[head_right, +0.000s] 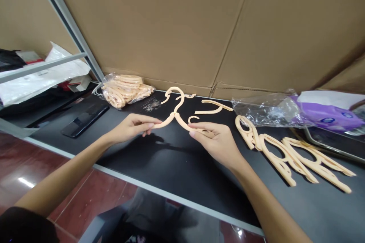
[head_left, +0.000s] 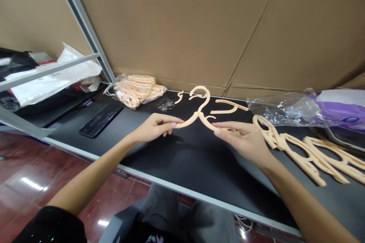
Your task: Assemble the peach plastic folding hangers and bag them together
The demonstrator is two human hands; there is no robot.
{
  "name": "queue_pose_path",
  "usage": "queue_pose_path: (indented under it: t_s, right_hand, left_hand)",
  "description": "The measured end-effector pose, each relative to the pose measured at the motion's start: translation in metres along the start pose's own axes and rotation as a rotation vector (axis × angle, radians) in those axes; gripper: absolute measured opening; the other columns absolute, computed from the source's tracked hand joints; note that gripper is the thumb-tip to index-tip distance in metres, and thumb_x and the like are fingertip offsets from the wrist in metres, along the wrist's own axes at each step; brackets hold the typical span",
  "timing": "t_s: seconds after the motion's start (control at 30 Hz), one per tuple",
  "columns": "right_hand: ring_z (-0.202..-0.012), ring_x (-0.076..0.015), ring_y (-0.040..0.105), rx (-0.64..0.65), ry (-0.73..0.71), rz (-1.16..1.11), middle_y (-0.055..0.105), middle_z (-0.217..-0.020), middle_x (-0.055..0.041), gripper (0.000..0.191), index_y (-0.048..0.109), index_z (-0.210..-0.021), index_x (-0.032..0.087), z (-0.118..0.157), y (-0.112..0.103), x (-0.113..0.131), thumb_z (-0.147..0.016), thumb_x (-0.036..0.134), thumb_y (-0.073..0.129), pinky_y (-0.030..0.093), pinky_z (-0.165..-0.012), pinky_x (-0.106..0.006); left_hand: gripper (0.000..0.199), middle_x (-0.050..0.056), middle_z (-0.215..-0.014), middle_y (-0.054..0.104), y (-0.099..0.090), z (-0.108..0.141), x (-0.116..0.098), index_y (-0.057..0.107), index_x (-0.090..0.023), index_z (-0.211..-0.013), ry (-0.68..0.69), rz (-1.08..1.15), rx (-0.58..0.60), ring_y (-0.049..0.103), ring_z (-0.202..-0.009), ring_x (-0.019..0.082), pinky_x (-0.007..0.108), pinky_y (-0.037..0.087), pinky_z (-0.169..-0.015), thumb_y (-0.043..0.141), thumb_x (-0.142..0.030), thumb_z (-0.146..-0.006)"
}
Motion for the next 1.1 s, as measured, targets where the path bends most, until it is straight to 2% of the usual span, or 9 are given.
queue_pose_path:
  t_s: [0.07,0.2,0.3,0.43,0.53,0.63,0.77,0.97,1.1]
  right_hand:
    - [-0.079,-0.0258,0.076,-0.007,0.010,0.001,0.081,-0.087,-0.0074,0.028,0.082,-0.093,0.022,0.000,0.000,-0.001,-0.074,0.042,0.077,0.061,-0.072,-0.037]
    - [-0.080,-0.0258,0.075,0.004,0.013,-0.005,0.081,-0.087,-0.0077,0.029,0.082,-0.092,0.022,-0.002,-0.001,-0.004,-0.073,0.042,0.078,0.060,-0.074,-0.038]
    - [-0.082,-0.0257,0.075,0.008,0.021,-0.016,0.081,-0.090,-0.0077,0.029,0.082,-0.093,0.022,-0.003,-0.002,-0.008,-0.074,0.043,0.078,0.058,-0.074,-0.037]
    - [-0.078,-0.0231,0.072,0.031,0.051,-0.035,0.081,-0.089,-0.0068,0.028,0.083,-0.093,0.024,-0.004,-0.003,-0.009,-0.073,0.042,0.078,0.054,-0.068,-0.034]
    - [-0.072,-0.0207,0.069,0.061,0.079,-0.049,0.080,-0.084,-0.0057,0.029,0.083,-0.093,0.025,-0.004,-0.003,-0.007,-0.072,0.043,0.079,0.052,-0.063,-0.032]
    - [-0.068,-0.0198,0.068,0.095,0.103,-0.048,0.079,-0.079,-0.0053,0.030,0.083,-0.093,0.024,-0.003,-0.003,-0.005,-0.071,0.043,0.080,0.052,-0.062,-0.031]
    - [-0.073,-0.0222,0.072,0.276,0.160,-0.080,0.079,-0.082,-0.0063,0.028,0.083,-0.090,0.021,0.000,0.001,-0.001,-0.072,0.042,0.080,0.057,-0.067,-0.033]
    - [-0.084,-0.0265,0.076,0.468,0.177,-0.081,0.081,-0.090,-0.0072,0.022,0.082,-0.094,0.022,0.007,0.011,-0.002,-0.077,0.035,0.075,0.061,-0.077,-0.037]
    - [-0.089,-0.0278,0.077,0.533,0.179,-0.101,0.081,-0.093,-0.0059,0.018,0.082,-0.091,0.023,0.011,0.016,-0.004,-0.077,0.030,0.075,0.063,-0.083,-0.039]
  left_hand:
    - [0.036,0.004,-0.074,0.070,0.003,-0.001,0.001,0.075,-0.015,-0.117,-0.007,-0.025,0.027,0.054,-0.059,0.010,0.022,0.043,-0.055,0.066,-0.036,-0.090]
    - [0.037,0.001,-0.067,0.064,0.005,-0.002,0.007,0.075,-0.013,-0.117,0.002,0.022,-0.028,0.049,-0.056,0.008,0.021,0.038,-0.052,0.073,-0.033,-0.085]
    - [0.039,0.002,-0.077,0.068,0.001,-0.002,0.011,0.074,-0.014,-0.112,0.015,0.224,-0.133,0.055,-0.057,0.009,0.021,0.045,-0.054,0.082,-0.027,-0.076]
    - [0.030,0.004,-0.084,0.073,-0.005,-0.003,0.012,0.073,-0.014,-0.092,0.040,0.569,-0.258,0.060,-0.060,0.009,0.020,0.050,-0.056,0.088,-0.017,-0.066]
    - [0.026,0.003,-0.077,0.070,-0.005,-0.003,0.010,0.073,-0.012,-0.088,-0.010,0.742,-0.237,0.059,-0.061,0.007,0.017,0.049,-0.055,0.088,-0.016,-0.067]
    - [0.023,0.002,-0.074,0.065,-0.003,-0.004,0.010,0.073,-0.010,-0.086,-0.037,0.808,-0.210,0.058,-0.063,0.006,0.015,0.050,-0.057,0.086,-0.021,-0.071]
    - [0.026,0.001,-0.072,0.062,0.001,-0.006,0.013,0.069,-0.010,-0.080,-0.016,0.777,-0.241,0.056,-0.062,0.007,0.018,0.050,-0.058,0.084,-0.031,-0.077]
    - [0.040,-0.001,-0.069,0.056,0.012,-0.008,0.017,0.058,-0.014,-0.079,-0.068,0.516,-0.295,0.053,-0.059,0.009,0.021,0.047,-0.055,0.077,-0.049,-0.081]
    - [0.043,0.000,-0.075,0.060,0.022,-0.008,0.016,0.058,-0.014,-0.084,-0.051,0.385,-0.212,0.058,-0.066,0.011,0.023,0.050,-0.062,0.071,-0.055,-0.084]
Point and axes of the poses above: each hand's wrist, its own z-axis away from the middle knuckle, its own y-axis out of the palm, x = y × z, the point moved 1 cm from there along -z, towards the middle knuckle
